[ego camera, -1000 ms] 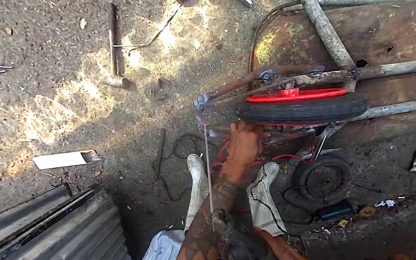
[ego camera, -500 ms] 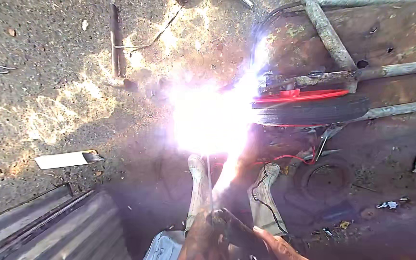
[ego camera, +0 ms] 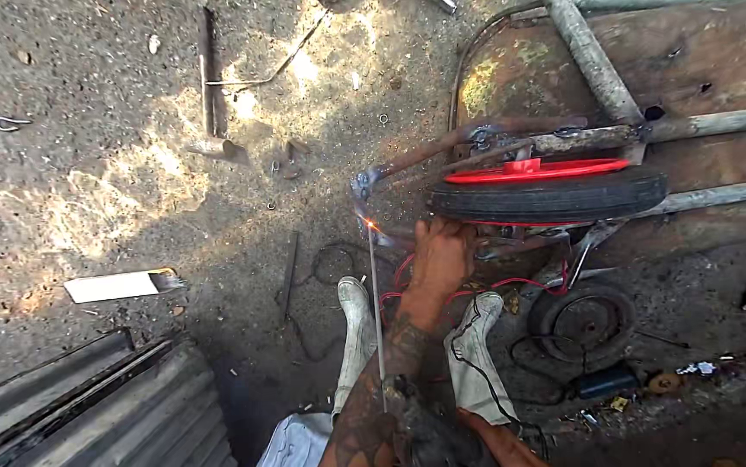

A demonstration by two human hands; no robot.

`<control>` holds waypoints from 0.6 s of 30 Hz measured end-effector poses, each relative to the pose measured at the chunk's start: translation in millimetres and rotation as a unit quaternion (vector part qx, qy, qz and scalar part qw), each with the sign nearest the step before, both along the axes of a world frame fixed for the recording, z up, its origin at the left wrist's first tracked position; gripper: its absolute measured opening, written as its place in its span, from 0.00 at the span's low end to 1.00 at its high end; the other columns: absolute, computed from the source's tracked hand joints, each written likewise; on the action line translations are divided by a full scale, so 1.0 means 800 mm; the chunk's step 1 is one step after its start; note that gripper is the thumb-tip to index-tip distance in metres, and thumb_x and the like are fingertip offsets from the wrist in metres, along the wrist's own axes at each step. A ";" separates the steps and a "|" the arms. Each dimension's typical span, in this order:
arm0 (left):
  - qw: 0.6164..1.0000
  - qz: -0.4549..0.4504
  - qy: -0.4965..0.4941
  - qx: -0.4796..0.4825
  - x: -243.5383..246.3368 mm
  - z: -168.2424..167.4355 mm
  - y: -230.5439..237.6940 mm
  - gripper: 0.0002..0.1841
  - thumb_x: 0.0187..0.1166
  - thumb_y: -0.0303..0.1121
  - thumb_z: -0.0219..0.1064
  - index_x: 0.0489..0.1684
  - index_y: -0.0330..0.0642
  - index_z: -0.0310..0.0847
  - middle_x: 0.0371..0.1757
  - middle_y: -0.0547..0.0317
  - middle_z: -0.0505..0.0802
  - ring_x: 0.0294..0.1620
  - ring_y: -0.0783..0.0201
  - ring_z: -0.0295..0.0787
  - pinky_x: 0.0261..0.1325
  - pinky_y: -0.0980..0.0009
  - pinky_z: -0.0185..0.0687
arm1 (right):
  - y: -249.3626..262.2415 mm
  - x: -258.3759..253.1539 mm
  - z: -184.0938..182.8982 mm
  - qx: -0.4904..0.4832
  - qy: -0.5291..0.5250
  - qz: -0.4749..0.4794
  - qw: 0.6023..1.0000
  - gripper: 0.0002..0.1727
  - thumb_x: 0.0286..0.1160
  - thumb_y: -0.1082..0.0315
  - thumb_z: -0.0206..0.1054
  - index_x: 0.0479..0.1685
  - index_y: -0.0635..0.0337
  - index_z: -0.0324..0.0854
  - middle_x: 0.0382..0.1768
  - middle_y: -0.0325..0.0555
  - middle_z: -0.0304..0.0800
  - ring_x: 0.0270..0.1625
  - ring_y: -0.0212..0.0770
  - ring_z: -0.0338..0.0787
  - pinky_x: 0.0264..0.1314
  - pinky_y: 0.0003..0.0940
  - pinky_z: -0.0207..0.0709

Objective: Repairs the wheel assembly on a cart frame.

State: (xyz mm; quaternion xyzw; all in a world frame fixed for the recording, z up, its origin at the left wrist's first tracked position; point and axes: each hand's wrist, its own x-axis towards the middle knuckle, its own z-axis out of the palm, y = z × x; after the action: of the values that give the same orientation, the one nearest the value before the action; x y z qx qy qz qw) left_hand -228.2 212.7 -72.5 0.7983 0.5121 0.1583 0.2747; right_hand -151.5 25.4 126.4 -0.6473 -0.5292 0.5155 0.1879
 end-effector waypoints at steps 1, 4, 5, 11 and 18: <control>1.000 0.001 0.001 0.002 0.000 0.000 0.000 0.13 0.82 0.43 0.68 0.33 0.46 0.92 0.39 0.57 0.95 0.49 0.54 0.90 0.58 0.49 0.74 | 0.001 0.000 0.000 0.001 -0.002 0.000 1.000 0.29 0.77 0.53 0.73 0.65 0.70 0.84 0.47 0.61 0.94 0.48 0.44 0.94 0.57 0.38 0.85; 1.000 0.007 -0.013 -0.010 0.000 0.000 0.000 0.12 0.81 0.42 0.68 0.34 0.47 0.92 0.40 0.58 0.95 0.50 0.54 0.90 0.60 0.48 0.74 | 0.002 -0.001 -0.001 0.001 0.002 0.000 1.000 0.28 0.77 0.54 0.73 0.66 0.71 0.84 0.47 0.61 0.94 0.48 0.45 0.94 0.57 0.39 0.85; 0.999 0.011 -0.026 -0.020 0.001 0.002 0.001 0.10 0.81 0.40 0.69 0.34 0.47 0.93 0.41 0.58 0.95 0.51 0.54 0.90 0.61 0.47 0.74 | 0.002 -0.001 -0.001 0.000 0.008 -0.002 1.000 0.28 0.78 0.55 0.73 0.66 0.71 0.84 0.47 0.61 0.94 0.48 0.45 0.93 0.57 0.38 0.85; 0.999 0.013 -0.035 -0.004 0.002 -0.007 0.000 0.08 0.79 0.39 0.70 0.36 0.48 0.93 0.44 0.59 0.95 0.52 0.55 0.89 0.60 0.48 0.74 | 0.003 -0.001 -0.001 0.001 0.016 -0.001 1.000 0.28 0.77 0.56 0.73 0.67 0.72 0.83 0.48 0.61 0.94 0.49 0.44 0.94 0.59 0.37 0.85; 0.898 0.034 0.133 -0.418 -0.017 0.259 0.067 0.16 0.90 0.25 0.55 0.66 0.27 0.82 0.67 0.45 0.90 0.73 0.59 0.82 0.78 0.70 0.69 | 0.003 -0.001 0.004 -0.005 0.021 -0.002 1.000 0.28 0.77 0.56 0.73 0.66 0.72 0.83 0.50 0.62 0.94 0.52 0.46 0.94 0.61 0.43 0.86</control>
State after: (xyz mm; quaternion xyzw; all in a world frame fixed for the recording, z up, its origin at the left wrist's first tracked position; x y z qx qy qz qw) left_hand -241.9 265.9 134.7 0.6062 0.5895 -0.1689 0.5064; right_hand -152.1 27.7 129.7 -0.6386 -0.5213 0.5307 0.1969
